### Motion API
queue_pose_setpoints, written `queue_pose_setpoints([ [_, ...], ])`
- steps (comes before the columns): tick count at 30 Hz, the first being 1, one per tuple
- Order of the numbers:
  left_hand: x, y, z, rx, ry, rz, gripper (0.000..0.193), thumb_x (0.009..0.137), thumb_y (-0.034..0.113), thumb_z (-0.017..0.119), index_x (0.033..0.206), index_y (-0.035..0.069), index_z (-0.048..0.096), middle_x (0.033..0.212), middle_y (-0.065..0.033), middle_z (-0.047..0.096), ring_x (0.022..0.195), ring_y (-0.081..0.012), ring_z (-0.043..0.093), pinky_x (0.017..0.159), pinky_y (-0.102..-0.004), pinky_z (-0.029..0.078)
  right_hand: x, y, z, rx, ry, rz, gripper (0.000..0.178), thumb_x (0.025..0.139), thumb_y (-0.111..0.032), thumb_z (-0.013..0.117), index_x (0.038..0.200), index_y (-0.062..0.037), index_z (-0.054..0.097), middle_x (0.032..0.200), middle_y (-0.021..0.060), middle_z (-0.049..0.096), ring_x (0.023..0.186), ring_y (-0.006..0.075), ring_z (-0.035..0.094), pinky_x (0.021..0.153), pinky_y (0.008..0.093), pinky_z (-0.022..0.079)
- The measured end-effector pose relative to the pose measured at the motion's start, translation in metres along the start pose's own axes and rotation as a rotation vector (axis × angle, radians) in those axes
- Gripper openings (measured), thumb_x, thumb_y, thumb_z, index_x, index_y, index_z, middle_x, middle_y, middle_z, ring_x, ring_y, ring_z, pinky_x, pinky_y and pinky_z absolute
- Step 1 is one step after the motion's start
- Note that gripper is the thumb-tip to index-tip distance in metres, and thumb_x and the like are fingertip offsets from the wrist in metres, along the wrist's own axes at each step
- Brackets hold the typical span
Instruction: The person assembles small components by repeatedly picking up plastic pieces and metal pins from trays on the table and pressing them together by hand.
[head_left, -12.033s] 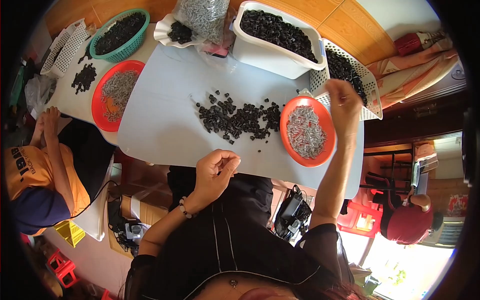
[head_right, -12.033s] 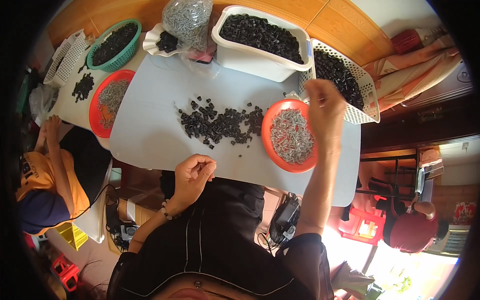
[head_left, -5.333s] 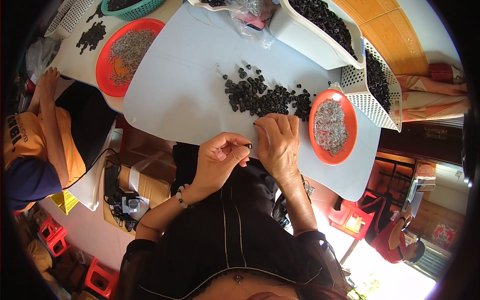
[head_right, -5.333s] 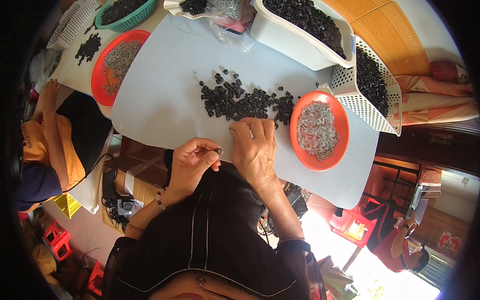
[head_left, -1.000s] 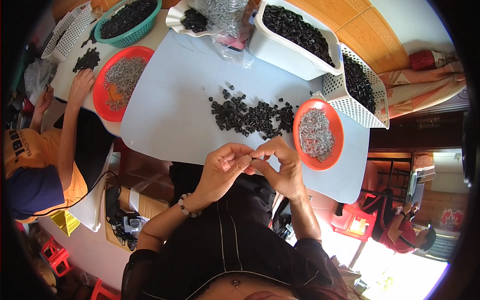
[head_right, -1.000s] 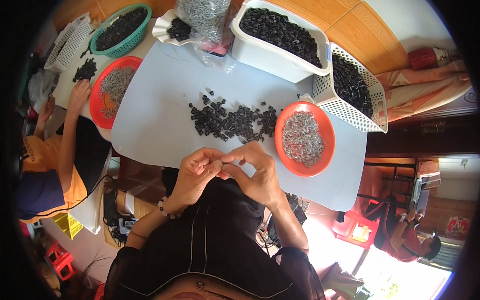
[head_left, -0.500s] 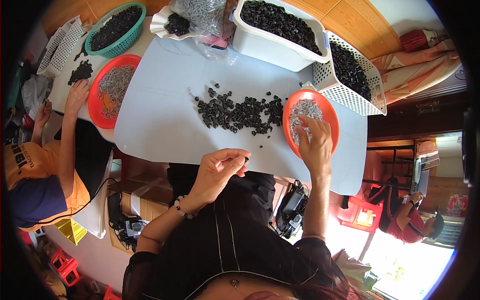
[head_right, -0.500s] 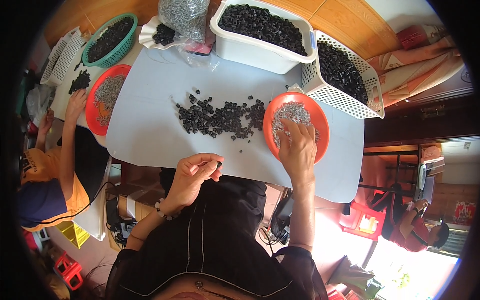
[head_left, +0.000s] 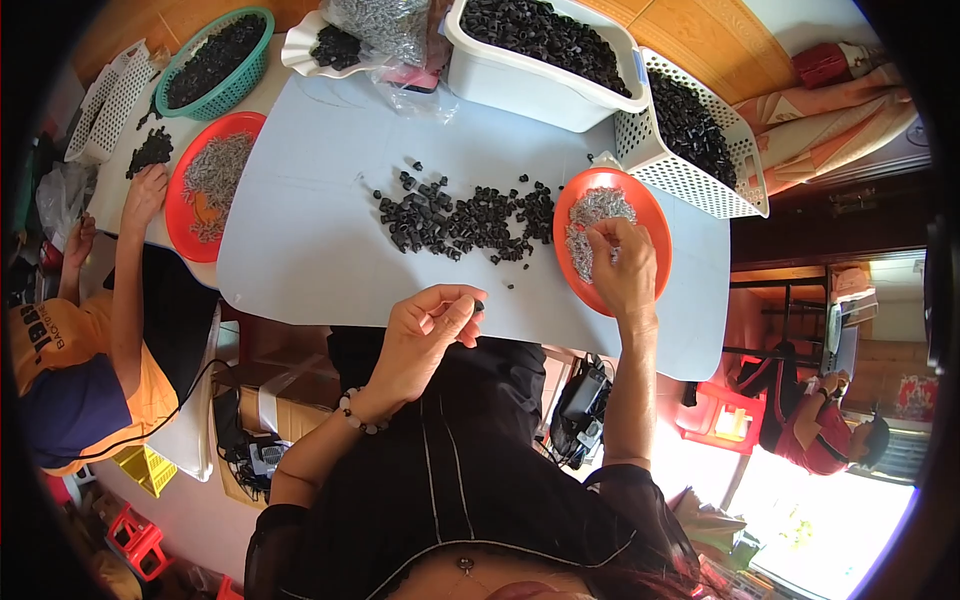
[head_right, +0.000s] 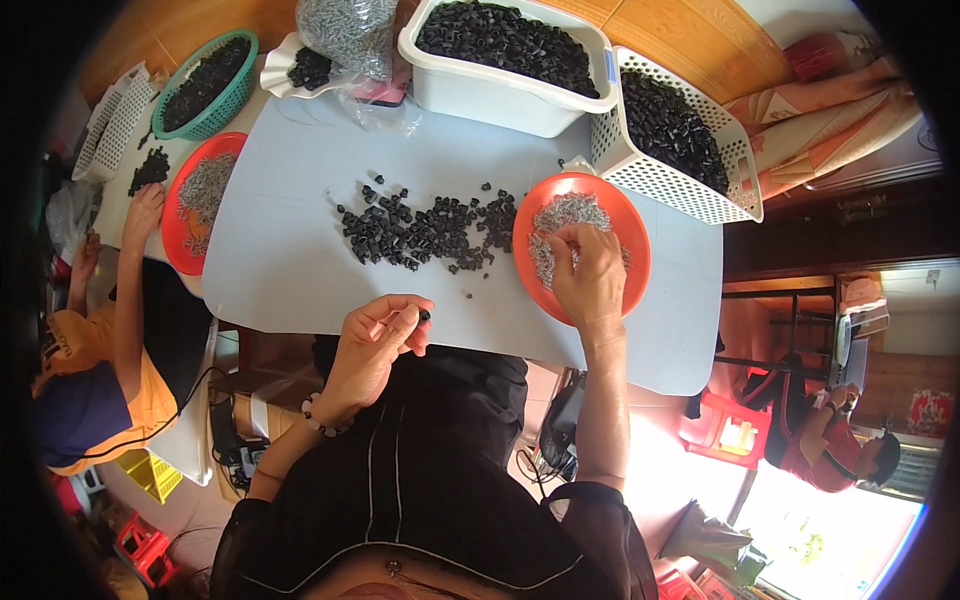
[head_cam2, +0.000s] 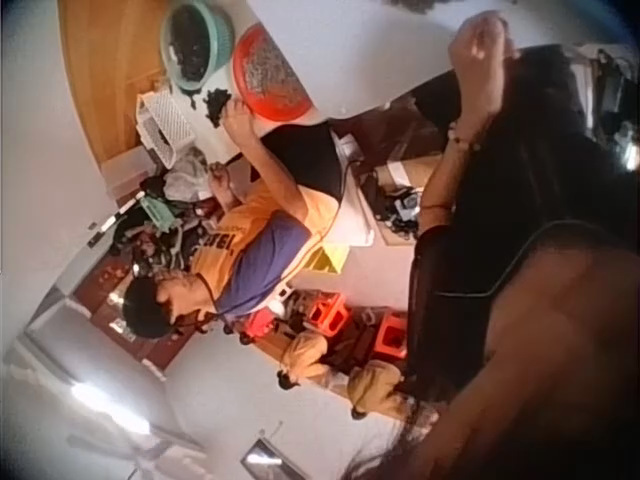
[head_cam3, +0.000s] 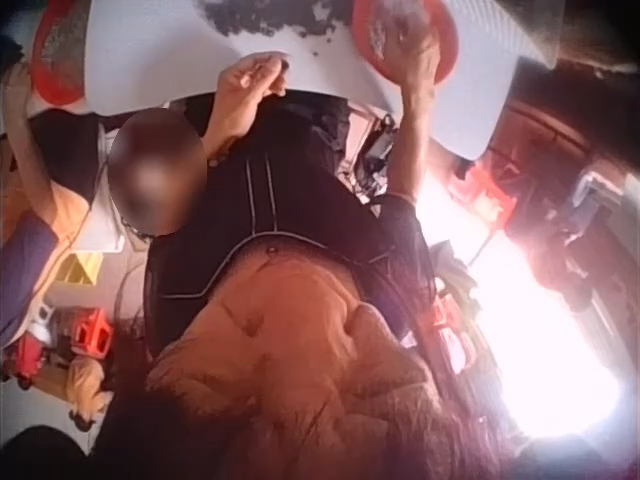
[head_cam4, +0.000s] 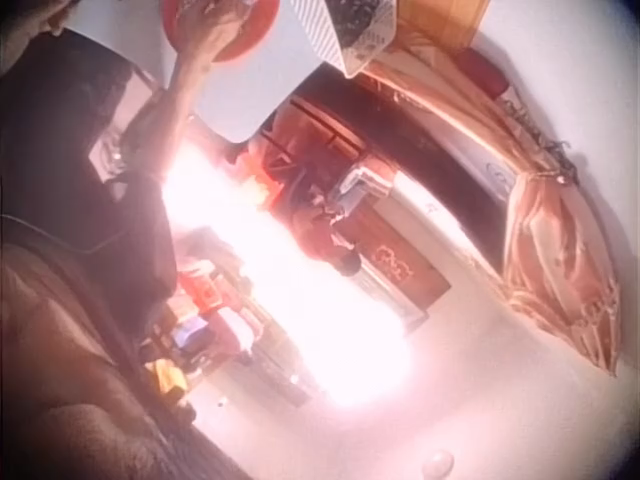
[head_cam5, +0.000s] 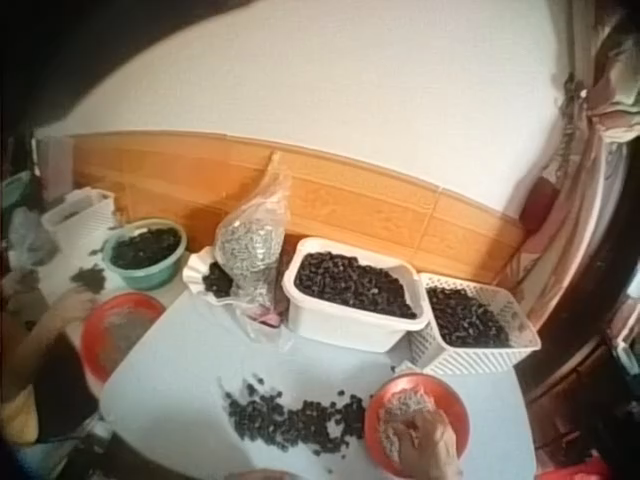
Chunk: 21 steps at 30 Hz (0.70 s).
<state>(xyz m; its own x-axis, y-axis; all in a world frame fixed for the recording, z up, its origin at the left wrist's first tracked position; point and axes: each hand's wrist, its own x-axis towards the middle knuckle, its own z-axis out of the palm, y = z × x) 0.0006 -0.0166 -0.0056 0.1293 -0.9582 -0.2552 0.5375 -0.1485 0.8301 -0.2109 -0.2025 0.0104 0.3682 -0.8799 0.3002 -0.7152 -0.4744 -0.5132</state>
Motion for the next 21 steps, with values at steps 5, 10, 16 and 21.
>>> queue_pose_setpoints([
  [5, 0.005, -0.004, 0.002, -0.016, -0.007, 0.002, 0.026, 0.101, 0.024, 0.061, 0.112, 0.001, 0.067, 0.087, -0.0033, 0.066, 0.074, -0.0086, 0.059, 0.07, -0.0241, 0.05, -0.004, -0.009, -0.015, 0.346, -0.109, 0.24, 0.013, 0.092, -0.013, 0.066, 0.09, -0.0002, 0.067, 0.08, 0.0056, 0.066, 0.076, 0.0143, 0.06, 0.073, 0.03, 0.048],
  [10, 0.009, 0.002, 0.014, -0.052, -0.074, 0.049, 0.023, 0.1, 0.019, 0.061, 0.111, -0.002, 0.064, 0.087, -0.0047, 0.066, 0.074, -0.0089, 0.061, 0.071, -0.0248, 0.052, -0.019, -0.041, -0.032, 0.718, -0.402, 0.163, 0.022, 0.1, -0.017, 0.061, 0.088, 0.001, 0.064, 0.08, 0.0019, 0.062, 0.078, 0.0091, 0.057, 0.073, 0.0254, 0.046],
  [16, 0.008, 0.002, 0.015, -0.063, -0.101, 0.047, 0.02, 0.1, 0.016, 0.061, 0.107, -0.003, 0.062, 0.082, -0.0046, 0.064, 0.072, -0.0099, 0.061, 0.087, -0.0299, 0.055, -0.041, -0.077, -0.019, 0.662, -0.471, 0.081, 0.009, 0.091, -0.007, 0.067, 0.085, -0.0004, 0.068, 0.081, 0.0051, 0.066, 0.075, 0.015, 0.059, 0.07, 0.0296, 0.048],
  [21, 0.005, -0.003, 0.011, -0.082, -0.108, 0.086, 0.02, 0.1, 0.016, 0.061, 0.106, -0.003, 0.062, 0.082, -0.005, 0.064, 0.071, -0.0102, 0.061, 0.082, -0.0283, 0.055, -0.04, -0.088, -0.012, 0.529, -0.455, -0.073, 0.015, 0.093, -0.011, 0.066, 0.083, 0.0004, 0.065, 0.076, 0.0047, 0.064, 0.074, 0.0132, 0.058, 0.069, 0.0283, 0.046],
])
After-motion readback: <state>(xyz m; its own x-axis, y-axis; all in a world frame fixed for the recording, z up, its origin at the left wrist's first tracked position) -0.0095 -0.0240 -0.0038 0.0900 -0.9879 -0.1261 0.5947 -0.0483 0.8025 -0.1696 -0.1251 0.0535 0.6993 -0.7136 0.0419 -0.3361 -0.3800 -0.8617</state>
